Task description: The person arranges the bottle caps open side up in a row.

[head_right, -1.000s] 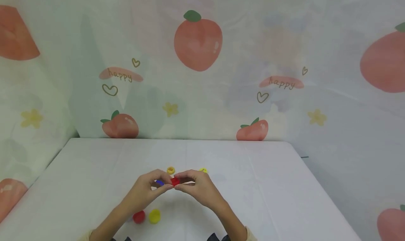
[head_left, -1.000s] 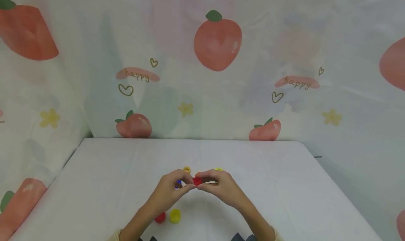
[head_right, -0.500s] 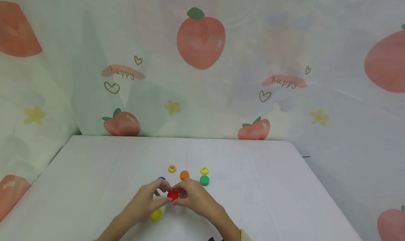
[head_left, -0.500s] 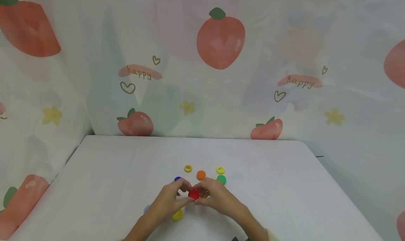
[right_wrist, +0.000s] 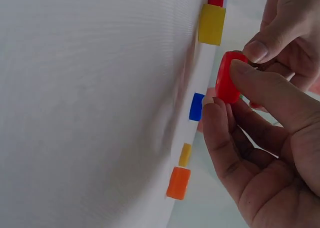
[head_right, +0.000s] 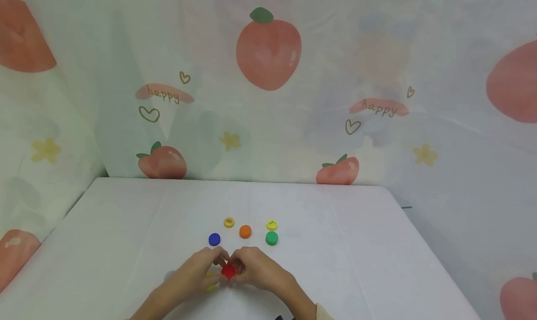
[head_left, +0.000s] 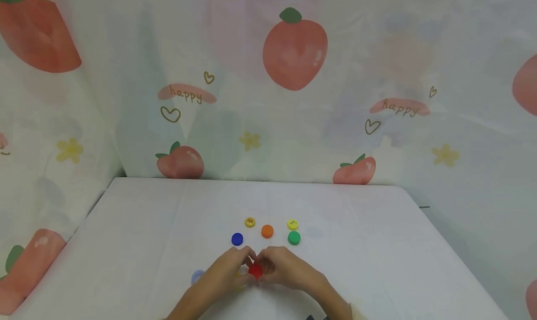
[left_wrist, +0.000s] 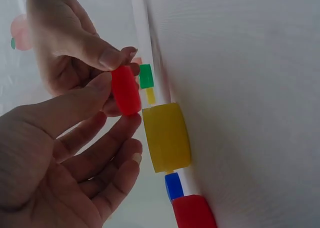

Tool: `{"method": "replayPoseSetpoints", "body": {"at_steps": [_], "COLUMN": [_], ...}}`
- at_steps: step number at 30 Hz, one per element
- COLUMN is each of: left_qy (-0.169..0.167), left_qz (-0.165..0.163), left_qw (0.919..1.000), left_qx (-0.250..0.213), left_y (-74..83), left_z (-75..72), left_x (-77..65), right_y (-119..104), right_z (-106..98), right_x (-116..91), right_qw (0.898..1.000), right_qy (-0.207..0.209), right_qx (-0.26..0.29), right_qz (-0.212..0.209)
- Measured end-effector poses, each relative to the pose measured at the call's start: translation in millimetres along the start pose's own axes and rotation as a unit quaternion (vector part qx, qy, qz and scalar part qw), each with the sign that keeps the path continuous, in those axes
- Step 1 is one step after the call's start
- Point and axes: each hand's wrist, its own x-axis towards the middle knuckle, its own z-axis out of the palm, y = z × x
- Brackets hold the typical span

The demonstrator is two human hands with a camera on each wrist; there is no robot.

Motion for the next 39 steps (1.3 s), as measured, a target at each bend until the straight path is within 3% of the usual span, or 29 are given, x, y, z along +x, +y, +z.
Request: {"method": "replayPoseSetpoints", "body": {"at_steps": [7,17,28,39], "left_qy": [-0.026,-0.054,-0.046,-0.002], "left_qz": [-0.003,-0.026,-0.024,0.001], "left_qw": [0.9996,0.9977,0.9986,0.9976], "left_qx": [0.014,0.03,0.01,0.07], "left_y": [-1.0,-0.5,0.2,0.4], "left_z": [2.6,8.4,5.4,2.7], "left_x": [-2.0,-0.3,-0.5,0.2], "right_y": [1.6,5.1,4.7,5.5], "right_z": [4.2,11.3,10.6,0.3], "right_x": [0.3,2.0,3.4,-4.0], "right_qw": [1.0,0.998,0.998,0.999], "right_qy": [-0.019,-0.037,-0.037,-0.033], "right_qx": [-0.011,0.007,0.007,-0.02], "right_qz": [0.005,0.059,0.05,0.035]}}
